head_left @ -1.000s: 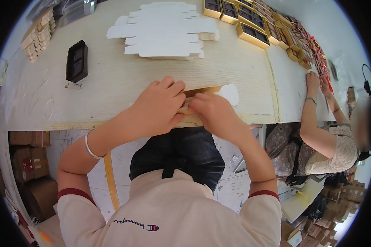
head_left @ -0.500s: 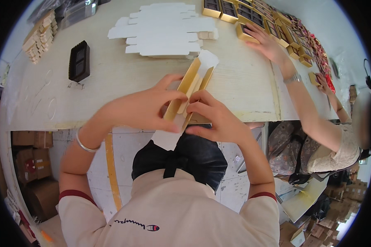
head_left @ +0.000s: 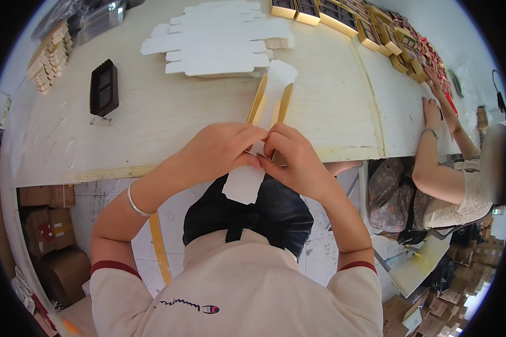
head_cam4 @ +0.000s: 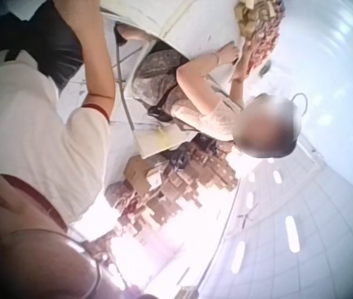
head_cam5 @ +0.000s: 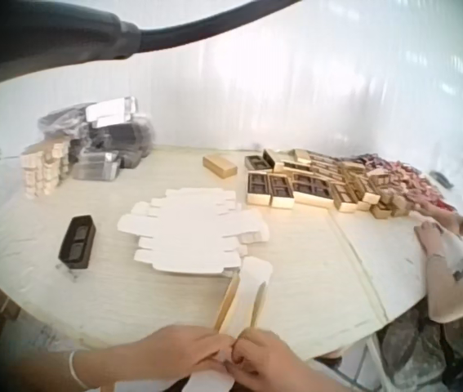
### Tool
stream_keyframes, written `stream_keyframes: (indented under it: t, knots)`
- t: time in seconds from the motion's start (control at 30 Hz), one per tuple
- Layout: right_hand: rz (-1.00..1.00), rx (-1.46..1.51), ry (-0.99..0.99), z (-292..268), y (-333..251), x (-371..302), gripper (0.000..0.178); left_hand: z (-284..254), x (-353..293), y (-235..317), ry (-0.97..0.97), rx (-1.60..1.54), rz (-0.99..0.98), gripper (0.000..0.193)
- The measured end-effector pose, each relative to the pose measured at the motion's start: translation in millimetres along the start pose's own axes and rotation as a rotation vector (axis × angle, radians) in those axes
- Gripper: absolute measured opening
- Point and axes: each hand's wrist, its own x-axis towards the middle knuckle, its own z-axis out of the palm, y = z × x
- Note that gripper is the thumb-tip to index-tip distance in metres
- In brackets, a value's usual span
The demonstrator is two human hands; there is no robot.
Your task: The person folds flat white cardboard pieces into small rectangular boxes. They insert a black plastic tray into each assembled box and place the finished units on the table. The person repeats this process multiple times.
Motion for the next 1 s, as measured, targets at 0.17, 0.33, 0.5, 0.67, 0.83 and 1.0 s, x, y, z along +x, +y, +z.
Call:
stream_keyframes:
  t: [0.17,0.33,0.5,0.67,0.83,1.0]
  knots:
    - [0.187,0.165,-0.027,-3.6,-13.1,1.3,0.026,3.0,-0.6,6.2,0.036,-0.161,-0.107,0.036]
    - [0.096,0.125,-0.135,-21.3,-15.8,-16.3,0.023,18.8,-7.6,19.7,0.098,-0.131,-0.125,0.02]
    - [0.067,-0.069,-0.078,-20.3,-24.6,-41.6,0.043,34.5,-6.8,20.1,0.131,-0.013,-0.062,0.008]
    - [-0.231,-0.462,0.016,-4.2,-13.2,-65.1,0.065,36.8,-1.8,14.3,0.123,-0.099,-0.072,0.005]
    - [-0.075,-0.102,0.377,3.5,4.6,-59.0,0.019,-4.3,11.4,20.0,-0.293,-0.682,-0.4,0.031]
    - [0.093,0.207,0.529,13.1,0.4,-39.6,0.019,15.7,6.0,20.6,-0.127,-0.407,-0.252,0.035]
